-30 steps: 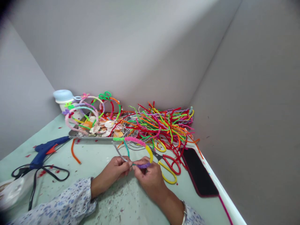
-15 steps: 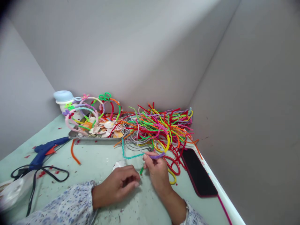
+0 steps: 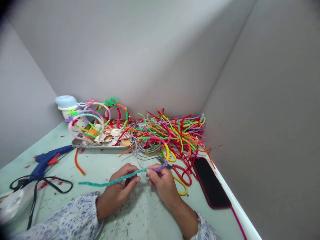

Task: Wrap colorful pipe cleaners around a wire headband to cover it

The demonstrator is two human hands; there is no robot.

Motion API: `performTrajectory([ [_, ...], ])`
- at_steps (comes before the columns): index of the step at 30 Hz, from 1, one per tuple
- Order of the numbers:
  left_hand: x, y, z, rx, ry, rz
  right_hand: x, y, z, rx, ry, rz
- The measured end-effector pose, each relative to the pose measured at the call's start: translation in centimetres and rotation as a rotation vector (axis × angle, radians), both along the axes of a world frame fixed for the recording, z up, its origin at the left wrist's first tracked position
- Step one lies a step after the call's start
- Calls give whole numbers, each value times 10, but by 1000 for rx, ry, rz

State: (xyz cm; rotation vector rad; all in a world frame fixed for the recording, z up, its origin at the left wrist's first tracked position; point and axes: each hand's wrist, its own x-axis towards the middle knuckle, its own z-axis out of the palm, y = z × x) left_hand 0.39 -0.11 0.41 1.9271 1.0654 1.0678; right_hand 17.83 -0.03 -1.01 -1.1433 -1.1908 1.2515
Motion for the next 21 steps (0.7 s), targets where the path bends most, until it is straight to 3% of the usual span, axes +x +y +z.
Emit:
performTrajectory([
  [5,-1,3,-5,121,1,49,-1,0,1,-6,-55,61],
  [11,-2,9,-12,128,23,2,-1,0,2,-14,-80,113],
  [21,0,8,-3,123,26,-3,-1,-2,0,19,-57,168],
])
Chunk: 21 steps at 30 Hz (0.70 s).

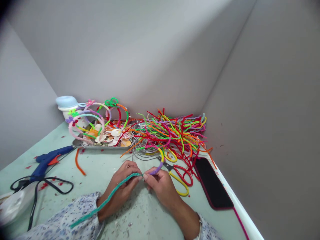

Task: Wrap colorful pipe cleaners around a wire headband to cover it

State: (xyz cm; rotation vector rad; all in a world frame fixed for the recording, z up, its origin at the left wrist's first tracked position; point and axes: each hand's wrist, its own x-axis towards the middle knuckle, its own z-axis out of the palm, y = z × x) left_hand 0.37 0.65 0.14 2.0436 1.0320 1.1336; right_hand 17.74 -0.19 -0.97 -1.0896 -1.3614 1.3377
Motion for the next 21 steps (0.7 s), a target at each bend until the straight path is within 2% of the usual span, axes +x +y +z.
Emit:
performTrajectory([
  [9,-1,3,-1,-73,-5,-58,2,0,-1,-30,19,-6],
  [15,0,4,-1,-250,-53,-52,1,1,-4,-33,18,3],
  [21,1,4,-6,-544,-117,-67,0,0,-4,-36,-20,-10],
])
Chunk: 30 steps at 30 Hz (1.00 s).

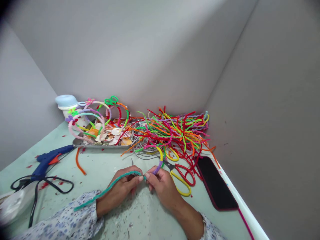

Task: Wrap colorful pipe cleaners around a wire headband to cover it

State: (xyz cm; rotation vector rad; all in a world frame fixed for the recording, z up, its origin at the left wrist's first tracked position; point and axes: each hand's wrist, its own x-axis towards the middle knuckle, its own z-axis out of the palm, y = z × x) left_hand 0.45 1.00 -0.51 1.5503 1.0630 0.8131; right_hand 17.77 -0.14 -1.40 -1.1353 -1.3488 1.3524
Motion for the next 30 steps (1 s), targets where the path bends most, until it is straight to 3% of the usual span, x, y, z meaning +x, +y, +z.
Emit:
performTrajectory([
  [5,-2,5,-6,-149,-27,-50,1,-1,-1,-9,-12,11],
  [15,-3,11,-4,-235,-85,-91,2,-1,-5,-38,-10,32],
  [30,2,14,-8,-210,-45,-57,-2,-3,-2,-32,-56,2],
])
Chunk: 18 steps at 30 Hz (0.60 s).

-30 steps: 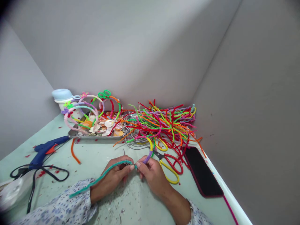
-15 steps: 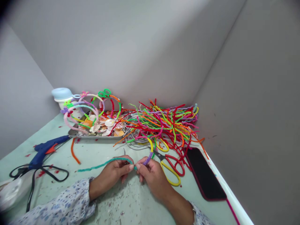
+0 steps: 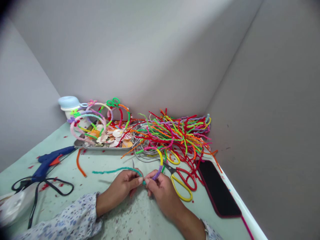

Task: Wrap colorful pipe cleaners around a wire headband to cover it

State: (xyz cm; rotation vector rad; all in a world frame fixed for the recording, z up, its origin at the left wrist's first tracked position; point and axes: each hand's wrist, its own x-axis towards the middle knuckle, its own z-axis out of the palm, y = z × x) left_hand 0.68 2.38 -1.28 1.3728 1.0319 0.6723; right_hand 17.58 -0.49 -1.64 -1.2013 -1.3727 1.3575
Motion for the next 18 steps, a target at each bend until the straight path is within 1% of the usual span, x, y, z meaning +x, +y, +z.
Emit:
performTrajectory([
  [4,0,0,-1,28,23,-1,-1,1,0,-1,-6,-18],
  [12,1,-1,3,21,25,-20,0,-2,0,-9,-5,-10],
  [18,0,0,0,29,6,-20,1,-2,-1,7,-35,-3],
])
